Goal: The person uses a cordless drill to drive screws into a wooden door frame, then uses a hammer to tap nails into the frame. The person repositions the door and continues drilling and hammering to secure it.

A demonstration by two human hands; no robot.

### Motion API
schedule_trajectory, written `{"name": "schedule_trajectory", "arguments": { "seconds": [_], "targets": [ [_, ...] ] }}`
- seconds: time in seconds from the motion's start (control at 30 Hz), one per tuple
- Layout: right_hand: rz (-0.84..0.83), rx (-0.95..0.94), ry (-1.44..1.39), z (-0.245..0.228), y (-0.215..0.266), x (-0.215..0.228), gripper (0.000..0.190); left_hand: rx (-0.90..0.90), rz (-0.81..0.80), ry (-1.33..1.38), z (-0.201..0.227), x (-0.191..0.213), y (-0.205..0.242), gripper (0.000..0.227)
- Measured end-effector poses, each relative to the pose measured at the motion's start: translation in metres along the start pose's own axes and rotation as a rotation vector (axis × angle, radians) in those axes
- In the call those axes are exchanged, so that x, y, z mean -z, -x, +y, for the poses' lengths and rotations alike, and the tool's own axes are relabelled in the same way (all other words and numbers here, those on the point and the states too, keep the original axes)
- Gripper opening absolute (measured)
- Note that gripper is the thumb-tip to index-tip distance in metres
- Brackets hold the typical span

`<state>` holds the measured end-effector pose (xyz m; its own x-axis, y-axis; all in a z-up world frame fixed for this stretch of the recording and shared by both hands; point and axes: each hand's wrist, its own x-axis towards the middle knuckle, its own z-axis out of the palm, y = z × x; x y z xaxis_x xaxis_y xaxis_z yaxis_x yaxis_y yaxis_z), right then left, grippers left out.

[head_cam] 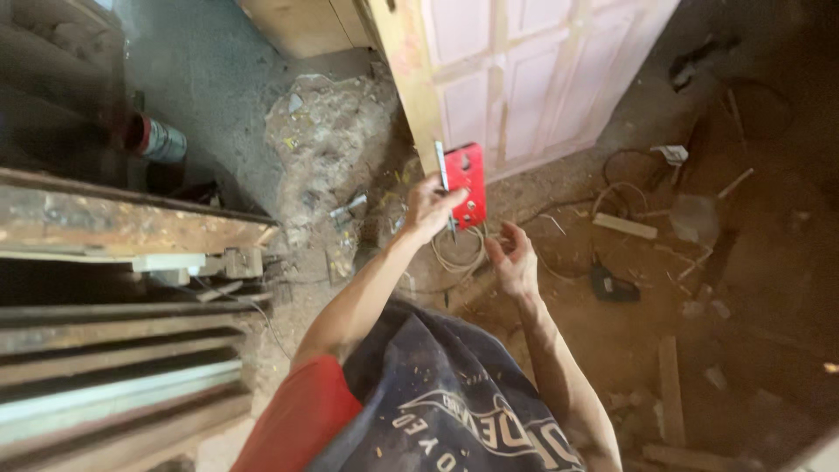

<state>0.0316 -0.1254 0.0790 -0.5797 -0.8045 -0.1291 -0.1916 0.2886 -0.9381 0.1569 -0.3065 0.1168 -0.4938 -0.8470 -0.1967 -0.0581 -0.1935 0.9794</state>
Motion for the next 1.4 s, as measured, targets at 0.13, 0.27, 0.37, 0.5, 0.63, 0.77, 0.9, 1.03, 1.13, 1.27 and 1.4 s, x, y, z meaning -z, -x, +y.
{"name": "schedule_trajectory", "arguments": {
  "seconds": [0.13, 0.27, 0.37, 0.5, 0.63, 0.77, 0.9, 1.03, 1.13, 1.27, 1.4],
  "targets": [
    [-0.067, -0.033, -0.055, -0.041, -0.052, -0.091, 0.059, -0.226, 0.22, -0.114, 0.016, 0.095, -0.095, 0.026],
    [-0.064, -0.14, -0.021, -0.071, -0.125, -0.182, 0.055, -0.504, 0.224, 0.159, 0.027, 0.162, -0.217, 0.03],
    [-0.048, -0.332, -0.01, -0.093, -0.179, -0.256, 0.053, -0.457, 0.285, -0.094, 0.036, 0.204, -0.298, 0.027],
    [0.012, -0.282, -0.032, -0.119, -0.217, -0.316, 0.048, -0.546, 0.245, -0.289, 0.053, 0.221, -0.361, 0.027],
    [0.043, -0.461, -0.099, -0.136, -0.23, -0.343, 0.047, -0.562, 0.192, -0.31, 0.067, 0.219, -0.372, 0.033],
    [0.044, -0.492, -0.075, -0.141, -0.242, -0.339, 0.046, -0.77, 0.243, -0.231, 0.07, 0.204, -0.372, 0.041],
    [0.076, -0.528, -0.075, -0.144, -0.255, -0.331, 0.045, -0.667, 0.129, -0.277, 0.062, 0.183, -0.375, 0.064],
    [0.064, -0.495, -0.048, -0.15, -0.263, -0.322, 0.042, -0.679, 0.207, -0.465, 0.047, 0.159, -0.374, 0.082],
    [0.069, -0.494, -0.032, -0.152, -0.268, -0.314, 0.043, -0.616, 0.194, -0.355, 0.036, 0.156, -0.373, 0.071],
    [0.061, -0.475, 0.006, -0.148, -0.266, -0.292, 0.044, -0.718, 0.156, -0.319, 0.028, 0.174, -0.379, 0.064],
    [0.031, -0.527, -0.005, -0.133, -0.255, -0.285, 0.043, -0.758, -0.018, -0.354, 0.03, 0.203, -0.399, 0.057]
  ]
}}
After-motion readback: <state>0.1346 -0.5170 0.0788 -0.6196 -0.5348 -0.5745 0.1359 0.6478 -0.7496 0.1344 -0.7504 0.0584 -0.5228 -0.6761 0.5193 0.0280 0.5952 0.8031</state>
